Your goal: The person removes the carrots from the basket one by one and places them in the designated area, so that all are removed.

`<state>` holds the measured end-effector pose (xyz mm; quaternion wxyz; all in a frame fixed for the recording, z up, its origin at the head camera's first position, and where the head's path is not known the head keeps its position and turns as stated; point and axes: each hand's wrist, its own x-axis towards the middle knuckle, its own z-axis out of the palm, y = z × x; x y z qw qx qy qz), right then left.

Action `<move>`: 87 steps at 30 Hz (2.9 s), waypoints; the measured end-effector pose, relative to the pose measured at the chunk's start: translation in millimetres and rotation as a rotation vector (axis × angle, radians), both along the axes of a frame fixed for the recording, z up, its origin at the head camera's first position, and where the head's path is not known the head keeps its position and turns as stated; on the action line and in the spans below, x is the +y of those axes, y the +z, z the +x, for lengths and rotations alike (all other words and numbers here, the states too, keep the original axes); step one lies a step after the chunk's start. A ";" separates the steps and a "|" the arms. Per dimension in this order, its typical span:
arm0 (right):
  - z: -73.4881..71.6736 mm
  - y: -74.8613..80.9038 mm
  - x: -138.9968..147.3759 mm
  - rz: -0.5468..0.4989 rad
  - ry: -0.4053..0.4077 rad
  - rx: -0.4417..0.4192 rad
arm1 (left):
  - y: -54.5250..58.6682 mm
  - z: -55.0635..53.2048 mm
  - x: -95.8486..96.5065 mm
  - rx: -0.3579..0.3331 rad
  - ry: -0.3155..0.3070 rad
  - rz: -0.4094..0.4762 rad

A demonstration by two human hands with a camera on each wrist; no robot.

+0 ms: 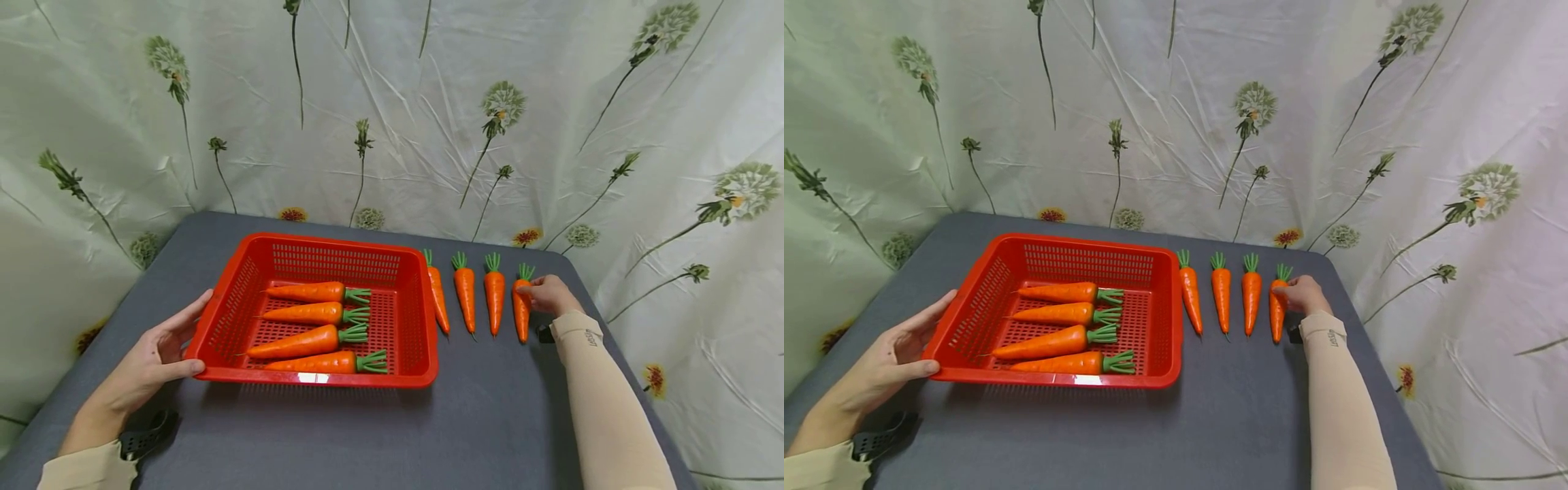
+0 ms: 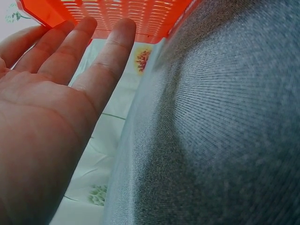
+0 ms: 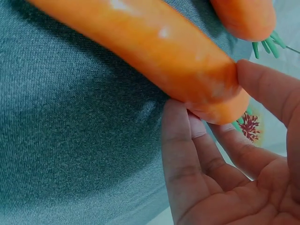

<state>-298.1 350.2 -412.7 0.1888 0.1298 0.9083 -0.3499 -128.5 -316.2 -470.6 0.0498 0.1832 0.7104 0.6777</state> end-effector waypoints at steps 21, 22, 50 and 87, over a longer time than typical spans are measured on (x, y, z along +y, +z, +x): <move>-3.8 -5.8 2.2 0.014 0.008 -0.008 | -0.6 -0.8 -1.1 0.015 -0.018 0.016; -4.6 -6.6 2.9 0.012 0.006 -0.010 | -0.7 -0.8 -1.0 0.014 -0.015 0.014; 1.8 -4.5 2.9 -0.002 -0.020 -0.004 | -1.4 -0.7 -0.8 0.018 -0.015 0.006; 5.2 23.9 -3.0 0.040 0.022 0.053 | 0.3 1.8 0.2 0.026 -0.002 -0.021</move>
